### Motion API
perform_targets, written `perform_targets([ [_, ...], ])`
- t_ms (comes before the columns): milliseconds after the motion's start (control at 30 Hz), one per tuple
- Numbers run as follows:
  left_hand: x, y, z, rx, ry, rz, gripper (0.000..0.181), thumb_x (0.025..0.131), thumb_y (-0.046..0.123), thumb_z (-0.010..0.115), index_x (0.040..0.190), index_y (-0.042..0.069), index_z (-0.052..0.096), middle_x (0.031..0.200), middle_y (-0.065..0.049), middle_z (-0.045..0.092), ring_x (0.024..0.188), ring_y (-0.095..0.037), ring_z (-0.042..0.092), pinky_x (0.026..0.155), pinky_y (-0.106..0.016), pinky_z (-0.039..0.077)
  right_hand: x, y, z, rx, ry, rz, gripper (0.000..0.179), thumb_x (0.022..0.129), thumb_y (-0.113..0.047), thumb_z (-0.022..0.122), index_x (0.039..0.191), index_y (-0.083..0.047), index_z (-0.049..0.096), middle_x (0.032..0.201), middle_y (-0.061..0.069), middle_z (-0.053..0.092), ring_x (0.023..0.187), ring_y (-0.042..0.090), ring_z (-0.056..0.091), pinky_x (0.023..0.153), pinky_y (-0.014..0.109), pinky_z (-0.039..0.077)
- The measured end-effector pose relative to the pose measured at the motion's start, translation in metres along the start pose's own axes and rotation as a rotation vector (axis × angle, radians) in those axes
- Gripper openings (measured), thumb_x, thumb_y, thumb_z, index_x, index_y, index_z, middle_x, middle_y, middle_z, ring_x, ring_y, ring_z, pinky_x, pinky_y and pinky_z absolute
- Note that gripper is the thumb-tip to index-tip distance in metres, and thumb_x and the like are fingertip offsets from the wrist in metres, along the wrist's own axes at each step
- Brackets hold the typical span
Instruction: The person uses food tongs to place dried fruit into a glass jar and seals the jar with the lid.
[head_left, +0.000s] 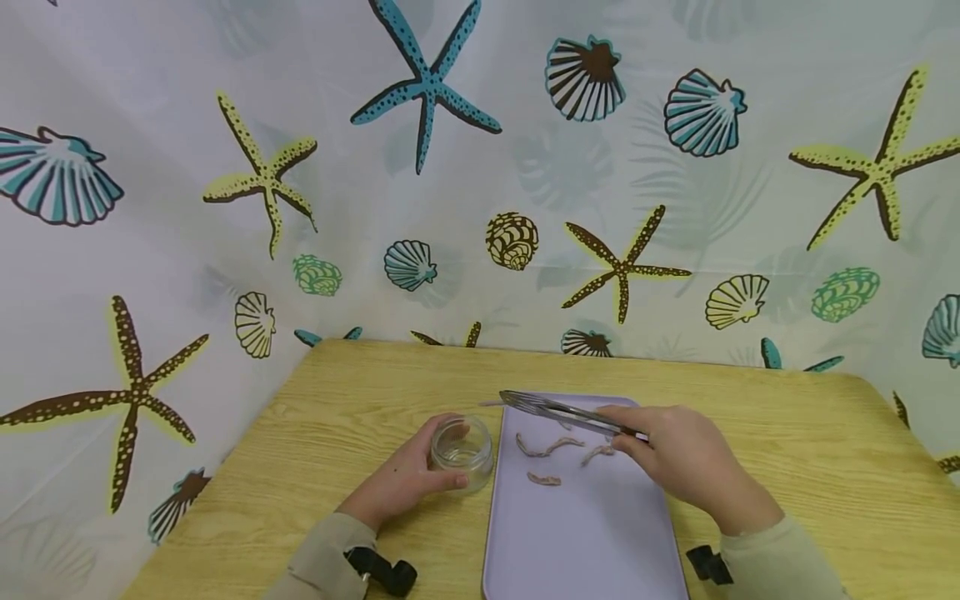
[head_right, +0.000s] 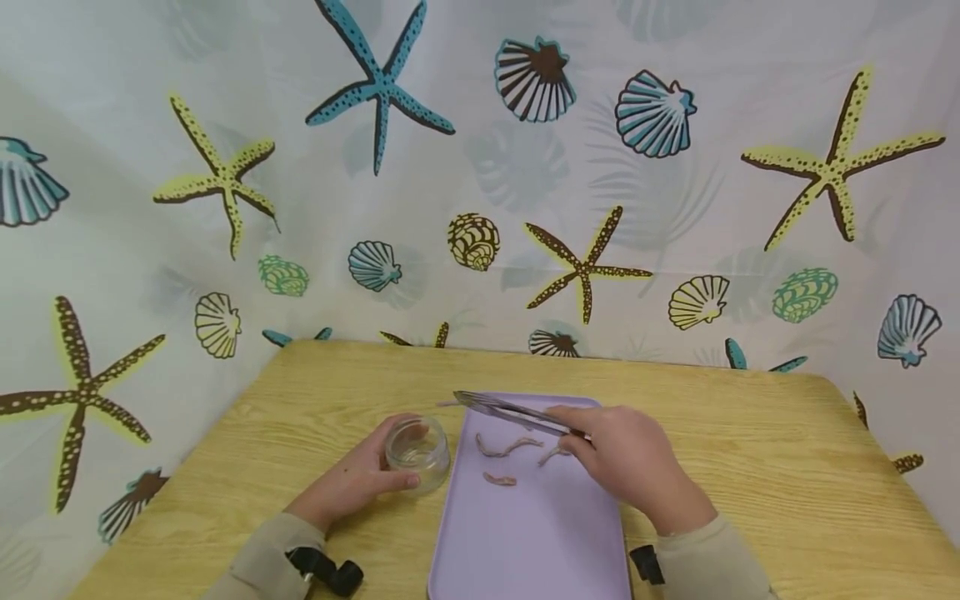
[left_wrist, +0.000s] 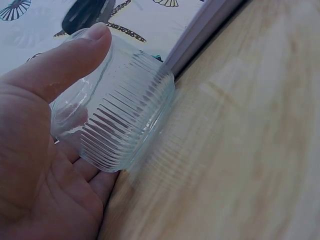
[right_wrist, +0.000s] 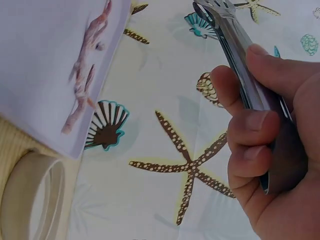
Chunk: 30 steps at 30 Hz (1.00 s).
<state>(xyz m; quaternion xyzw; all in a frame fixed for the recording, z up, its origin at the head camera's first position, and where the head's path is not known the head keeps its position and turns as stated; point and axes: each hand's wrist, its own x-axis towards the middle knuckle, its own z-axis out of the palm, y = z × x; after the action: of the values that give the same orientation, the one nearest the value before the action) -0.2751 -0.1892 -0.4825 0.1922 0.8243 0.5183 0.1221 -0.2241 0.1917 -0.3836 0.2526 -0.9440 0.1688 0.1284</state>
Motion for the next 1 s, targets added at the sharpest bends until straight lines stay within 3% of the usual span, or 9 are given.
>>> perform_targets([
  [167,-0.001,0.003,0.000,0.011,-0.001,0.004,0.085,0.088,0.036,0.081,0.155,0.027,0.031,0.155,0.001,0.044,0.145,-0.023,0.035,0.116,-0.052,0.027,0.000,-0.011,0.000,0.008,0.057,-0.090,0.040,0.091,-0.027,0.077,0.130,-0.028,0.071,0.112,-0.005,0.074,0.061,0.000,0.051,0.056,0.027,0.040],
  [300,-0.002,0.005,0.000,-0.003,0.007,-0.020,0.085,0.086,0.038,0.082,0.154,0.030,0.032,0.154,0.002,0.044,0.145,-0.022,0.035,0.116,-0.052,0.027,0.001,-0.017,0.003,0.022,0.076,-0.142,0.041,0.090,-0.026,0.078,0.130,-0.029,0.070,0.112,-0.006,0.074,0.063,-0.002,0.052,0.055,0.024,0.040],
  [600,-0.003,0.003,0.000,0.008,0.023,-0.020,0.082,0.085,0.036,0.084,0.151,0.029,0.036,0.151,0.003,0.047,0.142,-0.022,0.038,0.116,-0.051,0.027,-0.001,-0.027,0.005,0.015,0.054,-0.125,0.044,0.090,-0.032,0.078,0.132,-0.033,0.069,0.117,-0.011,0.073,0.052,-0.004,0.041,0.047,0.021,0.035],
  [1000,-0.002,0.005,0.001,-0.006,0.013,-0.011,0.082,0.086,0.034,0.083,0.152,0.026,0.035,0.152,0.001,0.046,0.143,-0.022,0.037,0.116,-0.051,0.026,-0.002,-0.025,0.002,0.033,0.047,-0.151,0.045,0.090,-0.029,0.078,0.133,-0.030,0.068,0.091,-0.018,0.071,0.059,-0.005,0.047,0.051,0.021,0.038],
])
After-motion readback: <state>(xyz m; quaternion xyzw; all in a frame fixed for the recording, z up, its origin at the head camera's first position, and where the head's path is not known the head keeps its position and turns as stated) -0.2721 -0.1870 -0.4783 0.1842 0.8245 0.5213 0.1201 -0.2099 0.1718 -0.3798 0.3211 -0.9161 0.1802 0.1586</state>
